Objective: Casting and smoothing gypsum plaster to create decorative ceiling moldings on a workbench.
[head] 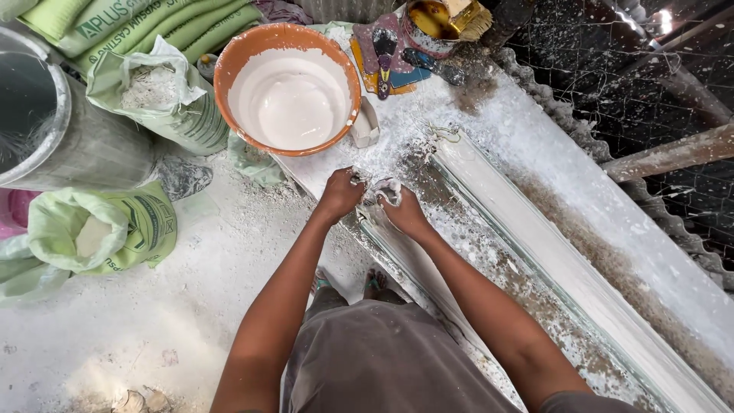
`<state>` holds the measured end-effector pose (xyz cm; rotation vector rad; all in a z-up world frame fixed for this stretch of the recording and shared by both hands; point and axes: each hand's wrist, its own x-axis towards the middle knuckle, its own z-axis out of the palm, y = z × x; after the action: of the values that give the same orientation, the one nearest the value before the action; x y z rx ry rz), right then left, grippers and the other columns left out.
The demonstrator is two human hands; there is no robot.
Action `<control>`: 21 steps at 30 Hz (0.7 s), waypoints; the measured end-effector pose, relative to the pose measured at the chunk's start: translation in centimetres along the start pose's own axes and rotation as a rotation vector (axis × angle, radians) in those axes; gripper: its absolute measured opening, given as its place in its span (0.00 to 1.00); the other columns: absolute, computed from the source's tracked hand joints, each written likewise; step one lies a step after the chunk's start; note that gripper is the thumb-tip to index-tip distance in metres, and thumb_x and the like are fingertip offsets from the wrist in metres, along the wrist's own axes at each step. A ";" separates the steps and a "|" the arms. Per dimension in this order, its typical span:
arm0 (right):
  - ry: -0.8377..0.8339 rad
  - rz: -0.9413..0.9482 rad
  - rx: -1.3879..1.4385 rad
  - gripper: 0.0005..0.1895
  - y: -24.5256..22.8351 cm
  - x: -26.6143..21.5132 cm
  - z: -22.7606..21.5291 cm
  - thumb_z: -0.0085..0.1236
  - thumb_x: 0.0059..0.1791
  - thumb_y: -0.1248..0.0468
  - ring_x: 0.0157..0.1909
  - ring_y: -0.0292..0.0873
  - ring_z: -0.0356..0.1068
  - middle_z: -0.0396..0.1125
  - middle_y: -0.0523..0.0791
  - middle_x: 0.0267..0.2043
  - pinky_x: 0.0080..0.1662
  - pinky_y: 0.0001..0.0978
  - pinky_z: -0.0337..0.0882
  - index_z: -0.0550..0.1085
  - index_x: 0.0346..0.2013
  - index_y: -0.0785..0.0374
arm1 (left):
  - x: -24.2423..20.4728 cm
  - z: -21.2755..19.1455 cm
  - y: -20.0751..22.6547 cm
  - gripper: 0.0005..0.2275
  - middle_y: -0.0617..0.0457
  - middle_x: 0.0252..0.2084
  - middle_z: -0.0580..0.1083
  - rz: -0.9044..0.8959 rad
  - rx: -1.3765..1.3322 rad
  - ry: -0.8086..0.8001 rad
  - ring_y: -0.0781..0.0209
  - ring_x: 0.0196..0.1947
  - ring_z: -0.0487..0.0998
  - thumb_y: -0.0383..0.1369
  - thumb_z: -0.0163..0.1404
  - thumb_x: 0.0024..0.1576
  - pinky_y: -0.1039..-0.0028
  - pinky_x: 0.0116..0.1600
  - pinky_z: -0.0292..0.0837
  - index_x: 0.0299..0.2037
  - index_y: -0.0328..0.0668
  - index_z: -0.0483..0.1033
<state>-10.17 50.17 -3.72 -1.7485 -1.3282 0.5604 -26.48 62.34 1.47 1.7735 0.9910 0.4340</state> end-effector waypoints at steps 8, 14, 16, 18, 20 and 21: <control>-0.239 0.030 -0.498 0.20 2.8 1.1 3.0 0.58 0.50 0.58 0.67 0.60 0.63 0.69 0.57 0.61 0.69 0.48 0.63 0.76 0.55 0.63 | 3.8 3.9 -6.8 0.14 0.36 0.43 0.79 0.027 -0.029 0.108 0.42 0.45 0.81 0.31 0.57 0.53 0.59 0.52 0.75 0.46 0.30 0.78; -0.569 0.344 -0.926 0.52 -3.2 1.6 4.5 0.61 0.43 0.32 0.78 0.65 0.35 0.38 0.55 0.79 0.71 0.68 0.39 0.59 0.70 0.61 | 3.2 5.2 -7.6 0.12 0.30 0.45 0.77 0.047 0.129 0.142 0.34 0.50 0.77 0.29 0.55 0.50 0.55 0.55 0.73 0.42 0.31 0.78; -0.578 0.354 -0.984 0.52 -3.5 1.8 5.0 0.60 0.43 0.32 0.79 0.64 0.36 0.40 0.55 0.79 0.71 0.69 0.39 0.60 0.70 0.60 | 2.6 5.0 -7.4 0.12 0.30 0.46 0.77 0.023 0.110 0.140 0.34 0.50 0.77 0.28 0.54 0.50 0.55 0.56 0.73 0.43 0.31 0.78; -0.578 0.369 -1.043 0.51 -3.7 2.4 5.2 0.60 0.43 0.32 0.79 0.63 0.36 0.42 0.55 0.79 0.72 0.69 0.39 0.60 0.70 0.59 | 2.8 4.9 -7.6 0.12 0.30 0.46 0.77 0.007 0.090 0.134 0.34 0.51 0.77 0.27 0.52 0.50 0.56 0.56 0.73 0.43 0.32 0.78; -0.613 0.448 -0.992 0.45 -3.6 2.5 5.2 0.61 0.45 0.40 0.79 0.63 0.38 0.48 0.53 0.77 0.71 0.69 0.43 0.62 0.69 0.60 | 3.2 5.3 -8.5 0.14 0.30 0.47 0.77 0.015 0.090 0.144 0.34 0.51 0.77 0.26 0.51 0.50 0.56 0.57 0.73 0.46 0.31 0.78; -0.611 0.443 -0.994 0.45 -3.6 2.5 5.3 0.61 0.45 0.40 0.79 0.63 0.38 0.48 0.53 0.77 0.71 0.69 0.43 0.62 0.69 0.60 | 2.9 4.9 -8.0 0.14 0.30 0.47 0.77 0.017 0.090 0.150 0.34 0.51 0.77 0.26 0.51 0.50 0.56 0.57 0.73 0.46 0.31 0.78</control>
<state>-15.40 54.69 -3.26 -2.8853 -1.8207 0.7917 -24.79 62.90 -8.19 1.8523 1.1154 0.5470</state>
